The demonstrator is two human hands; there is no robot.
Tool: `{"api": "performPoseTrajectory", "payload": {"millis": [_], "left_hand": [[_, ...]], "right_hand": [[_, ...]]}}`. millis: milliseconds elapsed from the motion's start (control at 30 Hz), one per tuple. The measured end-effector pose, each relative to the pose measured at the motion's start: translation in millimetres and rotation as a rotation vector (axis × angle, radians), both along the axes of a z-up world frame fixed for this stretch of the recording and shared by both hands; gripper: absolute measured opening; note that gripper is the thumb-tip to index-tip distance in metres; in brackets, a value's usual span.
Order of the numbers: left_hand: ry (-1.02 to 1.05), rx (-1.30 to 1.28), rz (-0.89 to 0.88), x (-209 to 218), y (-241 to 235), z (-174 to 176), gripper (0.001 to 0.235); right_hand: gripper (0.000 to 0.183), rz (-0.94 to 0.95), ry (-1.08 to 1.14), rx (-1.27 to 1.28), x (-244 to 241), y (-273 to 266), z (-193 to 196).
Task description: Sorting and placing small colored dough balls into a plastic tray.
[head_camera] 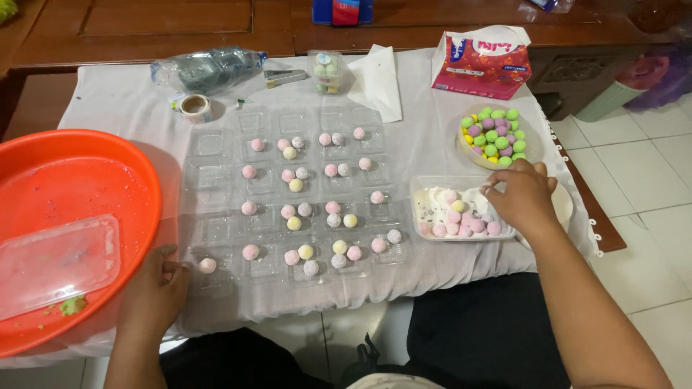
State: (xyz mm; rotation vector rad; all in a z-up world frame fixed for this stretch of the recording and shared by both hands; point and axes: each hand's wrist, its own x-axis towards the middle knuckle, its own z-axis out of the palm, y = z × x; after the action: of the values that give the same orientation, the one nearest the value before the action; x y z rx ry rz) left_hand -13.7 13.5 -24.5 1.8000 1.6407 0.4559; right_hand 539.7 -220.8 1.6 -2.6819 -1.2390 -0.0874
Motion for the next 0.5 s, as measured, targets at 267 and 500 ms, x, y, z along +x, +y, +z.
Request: {"api": "performPoseTrajectory", "payload": {"millis": [267,500], "left_hand": [[-0.028,-0.017,0.009,1.6,-3.4,5.4,0.049],[0.005,-0.022,0.012,-1.7,-2.8,3.4,0.047]], "right_hand": [[0.033,-0.065,0.095,-0.332,-22.3,17.1,-16.6],[0.037,-0.094,-0.002,-0.311,-31.5,27.9,-5.1]]}}
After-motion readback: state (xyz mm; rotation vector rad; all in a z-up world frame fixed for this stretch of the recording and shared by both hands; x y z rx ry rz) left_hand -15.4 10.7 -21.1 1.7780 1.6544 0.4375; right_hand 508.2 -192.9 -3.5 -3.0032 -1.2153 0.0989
